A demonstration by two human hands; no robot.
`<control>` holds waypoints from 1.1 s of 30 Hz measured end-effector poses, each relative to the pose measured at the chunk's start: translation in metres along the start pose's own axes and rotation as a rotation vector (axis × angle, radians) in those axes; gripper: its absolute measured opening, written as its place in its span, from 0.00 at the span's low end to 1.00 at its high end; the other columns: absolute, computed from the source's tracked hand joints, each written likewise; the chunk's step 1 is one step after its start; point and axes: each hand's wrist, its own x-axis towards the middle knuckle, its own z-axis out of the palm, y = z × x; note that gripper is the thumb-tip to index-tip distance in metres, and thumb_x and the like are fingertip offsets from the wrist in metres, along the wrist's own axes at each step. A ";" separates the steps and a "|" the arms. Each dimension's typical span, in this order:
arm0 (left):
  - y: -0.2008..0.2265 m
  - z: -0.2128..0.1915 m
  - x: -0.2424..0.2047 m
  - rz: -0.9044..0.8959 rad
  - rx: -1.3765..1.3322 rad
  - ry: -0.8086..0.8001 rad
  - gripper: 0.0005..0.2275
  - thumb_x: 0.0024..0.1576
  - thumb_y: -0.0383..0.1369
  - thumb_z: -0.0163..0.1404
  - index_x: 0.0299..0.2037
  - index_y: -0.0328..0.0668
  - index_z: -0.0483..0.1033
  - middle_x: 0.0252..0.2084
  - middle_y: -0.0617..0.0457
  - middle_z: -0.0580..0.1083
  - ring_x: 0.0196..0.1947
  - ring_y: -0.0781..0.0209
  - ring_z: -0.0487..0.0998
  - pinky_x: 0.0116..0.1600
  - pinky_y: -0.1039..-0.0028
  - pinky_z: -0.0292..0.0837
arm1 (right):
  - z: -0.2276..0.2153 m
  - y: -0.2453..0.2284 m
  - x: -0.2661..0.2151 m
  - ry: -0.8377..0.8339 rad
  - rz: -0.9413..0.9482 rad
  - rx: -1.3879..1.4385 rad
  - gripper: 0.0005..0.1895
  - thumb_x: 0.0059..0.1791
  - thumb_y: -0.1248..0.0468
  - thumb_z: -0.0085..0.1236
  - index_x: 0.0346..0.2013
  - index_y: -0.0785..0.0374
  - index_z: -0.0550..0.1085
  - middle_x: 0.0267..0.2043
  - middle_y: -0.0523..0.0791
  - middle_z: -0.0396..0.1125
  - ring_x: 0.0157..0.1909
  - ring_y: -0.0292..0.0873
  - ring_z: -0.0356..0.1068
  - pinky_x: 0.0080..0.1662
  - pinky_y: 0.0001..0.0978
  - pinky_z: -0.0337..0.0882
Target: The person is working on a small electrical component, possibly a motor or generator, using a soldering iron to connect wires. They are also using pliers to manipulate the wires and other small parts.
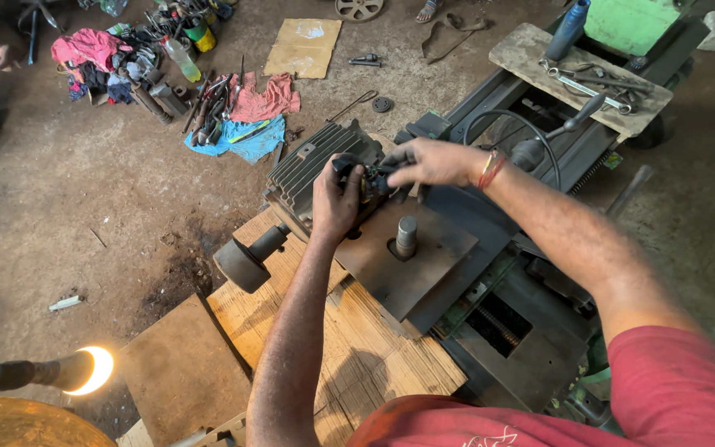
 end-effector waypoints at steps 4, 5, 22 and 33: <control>0.005 -0.001 0.000 -0.001 0.008 -0.007 0.05 0.62 0.29 0.53 0.43 0.35 0.74 0.37 0.45 0.77 0.39 0.51 0.80 0.47 0.66 0.74 | -0.013 0.012 0.007 0.003 0.040 0.330 0.18 0.52 0.55 0.56 0.49 0.66 0.79 0.41 0.43 0.75 0.40 0.34 0.73 0.41 0.30 0.73; 0.006 -0.001 0.001 0.005 0.015 -0.010 0.05 0.62 0.29 0.53 0.43 0.36 0.74 0.37 0.45 0.77 0.39 0.51 0.80 0.47 0.66 0.74 | -0.015 0.015 0.010 -0.002 0.062 0.307 0.18 0.53 0.55 0.56 0.50 0.65 0.79 0.40 0.43 0.75 0.38 0.35 0.71 0.38 0.31 0.71; 0.004 -0.002 0.001 -0.024 0.033 -0.032 0.07 0.63 0.30 0.51 0.45 0.35 0.72 0.36 0.45 0.76 0.38 0.50 0.79 0.44 0.65 0.74 | -0.017 -0.008 0.008 0.015 -0.333 -0.670 0.25 0.45 0.44 0.64 0.42 0.63 0.79 0.41 0.46 0.74 0.45 0.45 0.74 0.49 0.39 0.72; 0.004 0.004 0.000 0.016 0.034 -0.008 0.06 0.62 0.29 0.53 0.42 0.34 0.73 0.35 0.45 0.76 0.37 0.52 0.79 0.44 0.67 0.73 | -0.004 0.021 0.008 0.377 -0.613 -0.689 0.20 0.47 0.50 0.66 0.44 0.63 0.78 0.56 0.47 0.67 0.59 0.49 0.68 0.59 0.40 0.70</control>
